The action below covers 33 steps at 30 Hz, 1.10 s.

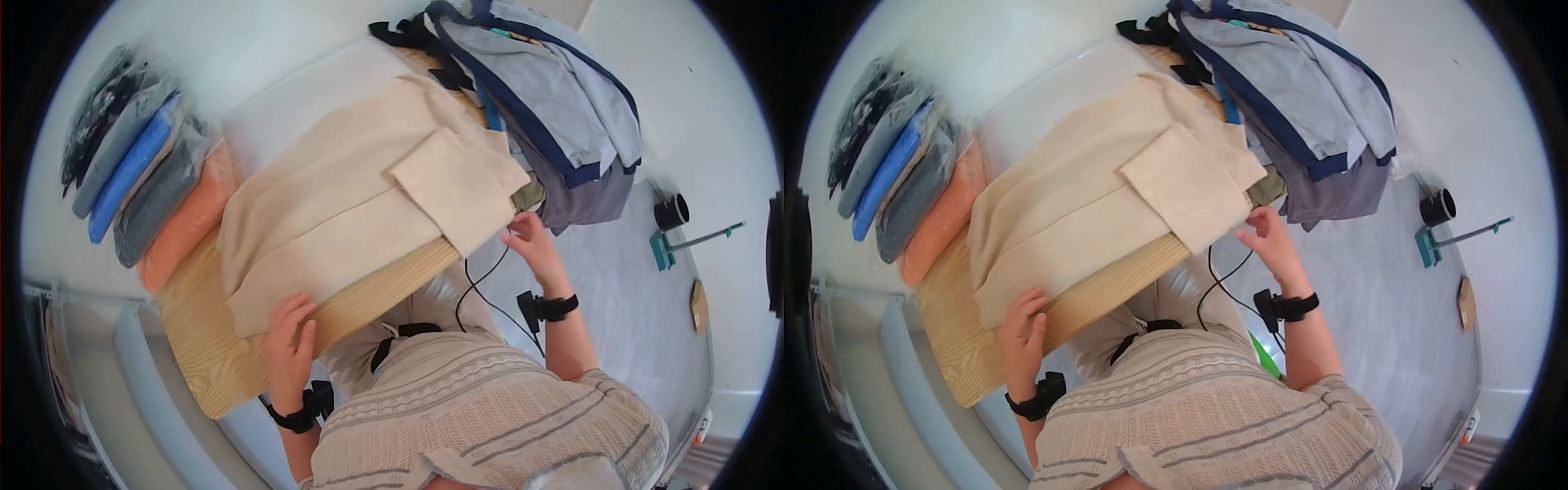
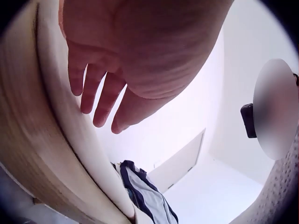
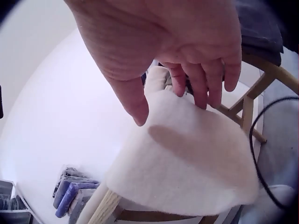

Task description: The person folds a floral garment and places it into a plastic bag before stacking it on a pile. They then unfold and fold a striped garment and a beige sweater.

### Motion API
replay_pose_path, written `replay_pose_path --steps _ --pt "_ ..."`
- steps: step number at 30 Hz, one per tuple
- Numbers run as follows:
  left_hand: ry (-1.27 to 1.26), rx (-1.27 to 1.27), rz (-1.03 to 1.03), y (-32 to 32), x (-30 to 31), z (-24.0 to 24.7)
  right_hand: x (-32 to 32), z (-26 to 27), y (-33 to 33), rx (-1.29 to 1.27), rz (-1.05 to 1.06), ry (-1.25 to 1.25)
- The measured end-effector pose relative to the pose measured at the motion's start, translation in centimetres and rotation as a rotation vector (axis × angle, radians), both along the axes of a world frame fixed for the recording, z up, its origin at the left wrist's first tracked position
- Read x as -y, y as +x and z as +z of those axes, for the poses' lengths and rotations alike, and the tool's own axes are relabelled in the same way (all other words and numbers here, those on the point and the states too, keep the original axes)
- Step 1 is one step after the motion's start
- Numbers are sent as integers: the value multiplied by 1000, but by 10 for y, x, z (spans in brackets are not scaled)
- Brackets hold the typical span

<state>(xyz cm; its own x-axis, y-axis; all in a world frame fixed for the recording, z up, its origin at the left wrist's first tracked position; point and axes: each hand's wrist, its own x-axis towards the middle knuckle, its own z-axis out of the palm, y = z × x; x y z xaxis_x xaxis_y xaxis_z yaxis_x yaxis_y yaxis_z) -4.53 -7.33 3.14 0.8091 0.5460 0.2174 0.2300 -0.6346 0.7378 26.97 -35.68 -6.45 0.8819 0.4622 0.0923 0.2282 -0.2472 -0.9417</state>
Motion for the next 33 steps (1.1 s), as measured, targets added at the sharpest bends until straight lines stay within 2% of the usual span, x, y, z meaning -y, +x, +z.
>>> replay_pose_path --steps 1,2,4,6,7,8,9,10,11,12,13,15,16,18,20,22,24,27,28,30,31,33 --pt "5 5 -12 7 4 3 -3 -2 -2 -101 82 103" --pt "4 -12 -63 16 7 8 -6 4 -4 -96 73 111" --pt "15 -30 -120 31 12 14 -10 26 -11 -289 132 19" --pt "-130 -31 -262 48 14 15 -17 58 -19 -356 182 20" --pt "-120 -28 -265 55 15 12 -22 74 -24 -428 238 10" --pt "-301 -65 -327 64 15 6 -30 90 -30 -424 237 20" --pt "-482 -104 -388 72 16 1 -38 106 -37 -515 298 177" --pt "-471 -105 -396 82 19 -2 -45 114 -42 -601 357 337" --pt "-663 -110 -450 93 22 -4 -51 108 -40 -635 442 397" --pt "-856 -119 -503 103 25 -6 -58 109 -43 -626 434 411" --pt "-844 -122 -516 111 28 -12 -66 111 -46 -636 485 458" --pt "-1671 89 -643 127 33 -18 -74 116 -49 -630 531 514" --pt "-1659 80 -657 130 37 -18 -76 118 -50 -587 562 465" --pt "-1429 52 -395 133 41 -17 -74 121 -41 -536 588 426" --pt "-1390 131 -372 139 37 -13 -59 122 -8 -216 671 53" --pt "-1351 214 -345 142 31 -7 -48 132 33 -233 521 180" --pt "-1322 264 -269 143 21 1 -46 112 85 67 410 183" --pt "-1263 206 -257 147 15 15 -39 103 114 47 352 -146" --pt "-1256 200 -259 149 13 16 -38 97 120 45 348 -138" --pt "-1211 363 -269 151 12 16 -38 88 123 29 388 -190" --pt "-1212 357 -264 148 9 20 -35 85 126 -81 373 -156" --pt "-1093 443 -283 142 0 38 -33 86 126 -97 373 -167"
